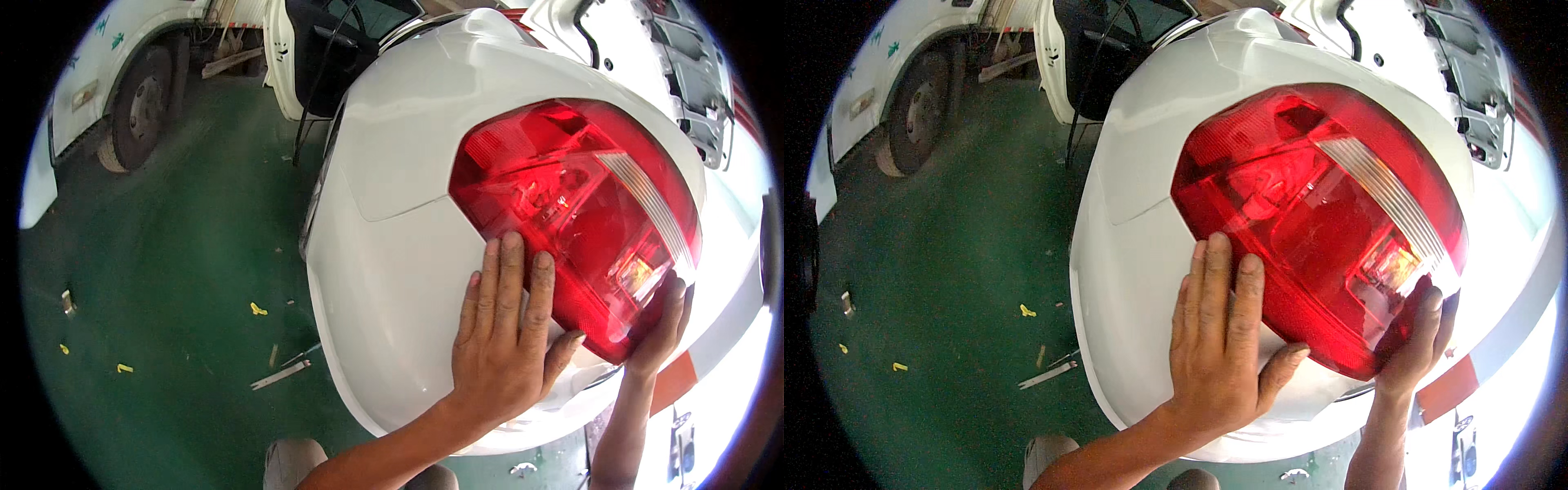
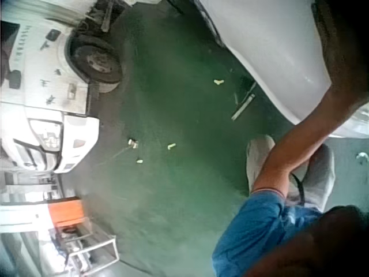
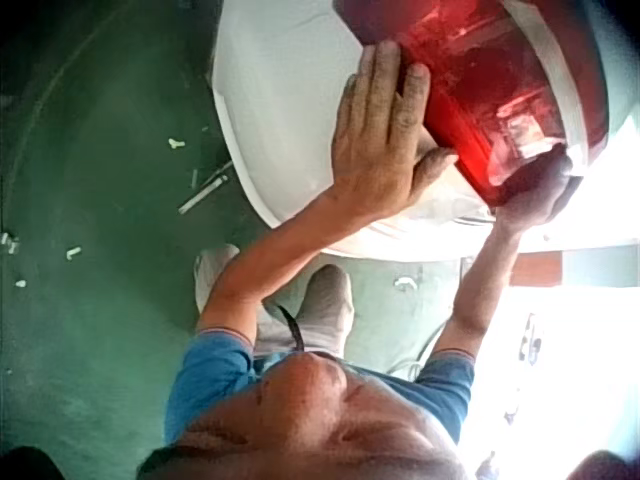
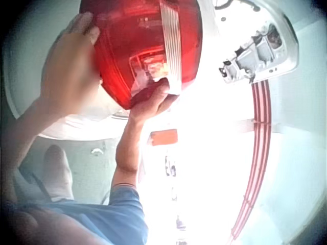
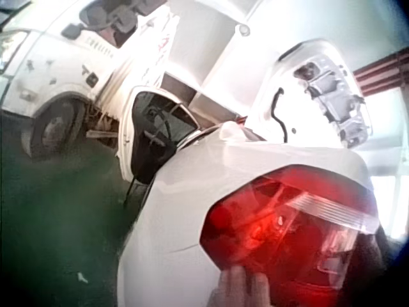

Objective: The person uses a screwdriver to remove fasteners from the rear bumper of a white car. They then pick up a red taillight assembly, align it with the opening, and press it into place to complete the installation.

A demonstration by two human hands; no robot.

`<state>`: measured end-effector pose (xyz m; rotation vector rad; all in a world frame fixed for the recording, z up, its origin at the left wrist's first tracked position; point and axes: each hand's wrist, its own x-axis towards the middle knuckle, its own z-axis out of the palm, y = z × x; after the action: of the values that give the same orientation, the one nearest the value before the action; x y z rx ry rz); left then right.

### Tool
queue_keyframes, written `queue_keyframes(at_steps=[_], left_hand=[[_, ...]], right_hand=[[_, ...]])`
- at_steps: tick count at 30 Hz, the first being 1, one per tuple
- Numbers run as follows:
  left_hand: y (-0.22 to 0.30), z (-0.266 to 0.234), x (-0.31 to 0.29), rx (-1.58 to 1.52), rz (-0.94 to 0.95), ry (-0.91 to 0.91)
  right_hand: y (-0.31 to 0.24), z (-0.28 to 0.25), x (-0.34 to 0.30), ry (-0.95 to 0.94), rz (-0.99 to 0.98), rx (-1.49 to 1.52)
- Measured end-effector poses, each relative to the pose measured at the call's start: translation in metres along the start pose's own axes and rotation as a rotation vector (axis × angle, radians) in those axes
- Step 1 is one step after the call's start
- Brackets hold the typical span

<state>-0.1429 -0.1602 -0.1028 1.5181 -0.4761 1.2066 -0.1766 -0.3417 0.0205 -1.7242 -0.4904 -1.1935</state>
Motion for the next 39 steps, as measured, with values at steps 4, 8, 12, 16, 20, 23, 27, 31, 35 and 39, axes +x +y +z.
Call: queue_keyframes(at_steps=[4, 8, 12, 16, 20, 23, 27, 31, 35, 39], left_hand=[[-0.006, -0.004, 0.007, -0.019, -0.137, 0.011], [-0.008, -0.017, 0.04, -0.048, -0.457, -0.038], [0.011, -0.019, 0.082, -0.093, -0.743, -0.022], [0.034, -0.012, 0.103, -0.104, -0.971, 0.062], [0.077, -0.005, 0.117, 0.011, -1.036, 0.058], [0.091, 0.004, 0.122, 0.076, -1.01, 0.053], [0.095, 0.023, 0.124, 0.021, -0.973, 0.179], [0.107, 0.034, 0.125, 0.093, -0.91, 0.191], [0.106, 0.041, 0.13, 0.195, -0.803, 0.197], [0.104, 0.046, 0.131, 0.222, -0.792, 0.221]], right_hand=[[0.028, -0.026, -0.015, 0.153, -0.059, -0.147], [0.016, -0.034, -0.037, 0.134, 0.071, -0.218], [-0.026, -0.041, -0.03, -0.125, 0.269, -0.185], [-0.07, -0.046, 0.02, -0.406, 0.622, -0.262], [-0.09, -0.027, 0.076, -0.745, 0.853, -0.413], [-0.095, -0.012, 0.1, -0.882, 0.904, -0.442], [-0.084, -0.016, 0.105, -0.877, 0.938, -0.374], [-0.077, 0.001, 0.111, -0.833, 0.883, -0.298], [-0.065, 0.007, 0.112, -0.911, 0.876, -0.309], [-0.061, 0.008, 0.117, -0.986, 0.872, -0.319]])
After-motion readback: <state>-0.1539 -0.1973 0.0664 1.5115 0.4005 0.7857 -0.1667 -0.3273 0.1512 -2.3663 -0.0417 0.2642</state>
